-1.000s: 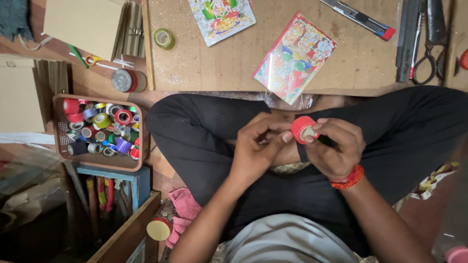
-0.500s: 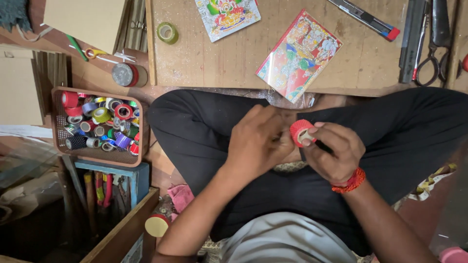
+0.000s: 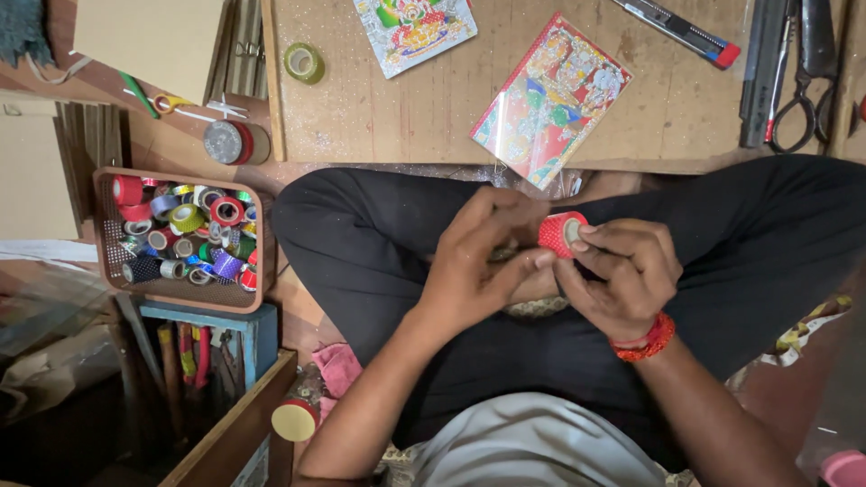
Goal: The person sits on the floor and wraps red patterned decorative tape around the edges of small printed religious image cards. They press the tape along each side, cut it with a utility knife, smooth it down, and set finished cards aside with a stack of completed ones.
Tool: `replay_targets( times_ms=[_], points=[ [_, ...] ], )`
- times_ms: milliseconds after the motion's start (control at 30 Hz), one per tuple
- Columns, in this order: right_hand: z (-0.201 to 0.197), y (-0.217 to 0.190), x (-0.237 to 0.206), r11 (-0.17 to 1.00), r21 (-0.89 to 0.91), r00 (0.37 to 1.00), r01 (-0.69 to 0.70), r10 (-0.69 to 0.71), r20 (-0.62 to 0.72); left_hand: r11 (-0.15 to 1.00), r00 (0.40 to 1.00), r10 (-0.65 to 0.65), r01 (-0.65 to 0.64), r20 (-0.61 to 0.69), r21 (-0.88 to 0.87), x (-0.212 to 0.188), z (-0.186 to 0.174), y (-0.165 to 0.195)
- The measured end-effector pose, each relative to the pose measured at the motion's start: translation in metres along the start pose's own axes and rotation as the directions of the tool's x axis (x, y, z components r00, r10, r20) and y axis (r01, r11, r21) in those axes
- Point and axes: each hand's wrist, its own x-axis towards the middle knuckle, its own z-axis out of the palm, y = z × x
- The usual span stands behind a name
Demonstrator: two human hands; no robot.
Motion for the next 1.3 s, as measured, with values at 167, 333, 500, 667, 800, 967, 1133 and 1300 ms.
replay_targets(
  times_ms=[167, 333, 500, 667, 800, 967, 1133, 1300],
  points=[
    [0.002, 0.001, 0.000, 0.998, -0.060, 1.000, 0.029, -0.028, 0.007, 0.967, 0.985, 0.158, -0.141, -0.066, 0.211, -0.005, 0.008, -0.008],
    [0.005, 0.003, 0.005, 0.996, 0.023, 0.991, -0.086, 0.083, 0.109, 0.876, 0.964, -0.262, 0.220, -0.042, -0.429, -0.013, 0.023, -0.042],
    [0.012, 0.012, 0.015, 0.997, 0.046, 0.970, -0.060, 0.047, 0.238, 0.785, 0.940, -0.337, 0.250, -0.052, -0.567, -0.012, 0.037, -0.090],
    [0.015, 0.031, 0.016, 0.997, -0.031, 0.903, -0.063, 0.071, 0.424, 0.982, 0.896, -0.188, 0.166, -0.402, -0.089, 0.019, 0.022, -0.125],
    [0.014, 0.053, 0.013, 0.989, -0.111, 0.838, -0.096, 0.140, 0.527, 0.981, 0.831, -0.106, 0.177, -0.546, 0.079, 0.053, 0.008, -0.141],
    [0.016, 0.073, 0.008, 0.989, -0.101, 0.822, -0.105, 0.143, 0.552, 0.964, 0.810, -0.195, 0.261, -0.553, 0.043, 0.070, 0.019, -0.144],
    [0.019, 0.081, 0.006, 0.985, -0.123, 0.808, -0.118, 0.167, 0.565, 0.934, 0.797, -0.136, 0.302, -0.588, 0.193, 0.075, 0.025, -0.147],
    [0.020, 0.086, 0.005, 0.987, -0.117, 0.828, -0.107, 0.154, 0.539, 0.929, 0.797, -0.118, 0.298, -0.592, 0.217, 0.077, 0.029, -0.147]
  ],
)
